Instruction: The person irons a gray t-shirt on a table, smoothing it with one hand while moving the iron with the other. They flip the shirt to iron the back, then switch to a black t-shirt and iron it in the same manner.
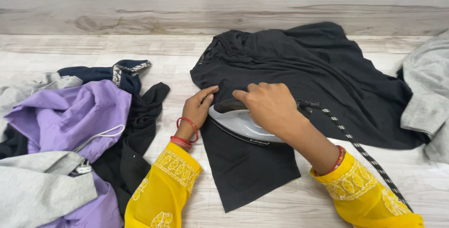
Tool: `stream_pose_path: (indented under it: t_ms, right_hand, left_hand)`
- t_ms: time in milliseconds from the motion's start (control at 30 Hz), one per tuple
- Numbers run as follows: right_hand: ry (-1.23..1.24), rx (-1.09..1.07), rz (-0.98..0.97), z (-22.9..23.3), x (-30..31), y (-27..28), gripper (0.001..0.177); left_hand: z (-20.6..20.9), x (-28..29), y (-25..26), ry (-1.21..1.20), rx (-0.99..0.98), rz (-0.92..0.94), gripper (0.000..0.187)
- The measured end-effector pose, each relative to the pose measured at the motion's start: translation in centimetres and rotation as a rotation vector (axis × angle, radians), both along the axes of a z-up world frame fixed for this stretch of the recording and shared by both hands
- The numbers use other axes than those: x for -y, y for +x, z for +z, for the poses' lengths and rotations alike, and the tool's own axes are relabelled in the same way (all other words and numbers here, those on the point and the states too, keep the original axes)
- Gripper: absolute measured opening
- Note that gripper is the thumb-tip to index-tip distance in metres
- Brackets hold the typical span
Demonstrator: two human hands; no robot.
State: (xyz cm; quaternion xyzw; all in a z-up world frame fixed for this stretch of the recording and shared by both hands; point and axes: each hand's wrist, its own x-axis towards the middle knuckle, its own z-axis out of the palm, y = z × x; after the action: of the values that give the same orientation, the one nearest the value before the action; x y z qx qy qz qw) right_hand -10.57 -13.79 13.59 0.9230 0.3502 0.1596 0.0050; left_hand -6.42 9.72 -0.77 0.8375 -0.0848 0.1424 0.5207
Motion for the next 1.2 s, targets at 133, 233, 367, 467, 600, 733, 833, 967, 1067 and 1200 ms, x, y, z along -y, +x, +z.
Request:
stream_pose_path:
  t_ms: [133, 233, 367, 467, 600, 733, 833, 967, 1067, 1200]
  right_hand:
    - [-0.008, -0.121, 0.032, -0.9, -0.7, -1.0, 0.052]
    - [-0.021, -0.181, 0.071, -0.8, 0.1, -2.5, 0.054]
    - [-0.063, -0.207, 0.041, -0.2, 0.0, -2.4, 0.052]
    - [-0.069, -0.219, 0.015, -0.1, -0.4, -2.4, 0.051]
    - [-0.131, -0.32, 0.129, -0.2, 0.6, -5.1, 0.055]
    - [-0.161, -0.338, 0.155, -0.2, 1.3, -7.4, 0.057]
    - [-0.109, -0.293, 0.03, 0.0, 0.6, -5.5, 0.056]
    - [-0.132, -0.3, -0.089, 0.3, -0.4, -4.1, 0.059]
    - [-0.108, -0.303, 0.057, 0.1, -0.2, -5.5, 0.063]
    - [-0.177, -0.329, 0.121, -0.1, 0.1, -7.5, 0.055]
  left_hand:
    - [-0.8, -1.1, 0.9, 0.279, 0.09, -0.075, 0.036]
    - [-1.2, -0.4, 0.5, 0.581, 0.129, -0.083, 0.039]
    - [-0.4, 0.2, 0.3, 0.812, 0.058, -0.047, 0.053]
    - [0.1, 0.3, 0.4, 0.876, 0.077, -0.019, 0.06]
    - [0.5, 0.5, 0.6, 0.919, 0.067, -0.008, 0.064]
    - [0.5, 0.5, 0.4, 0.917, 0.044, -0.009, 0.064]
    - [0.6, 0.5, 0.4, 0.917, 0.032, -0.01, 0.064]
    - [0.7, 0.6, 0.4, 0.918, 0.019, -0.002, 0.065]
    - [1.0, 0.5, 1.1, 0.926, 0.0, -0.009, 0.066]
    - [0.8, 0.5, 1.8, 0.941, -0.003, 0.009, 0.067]
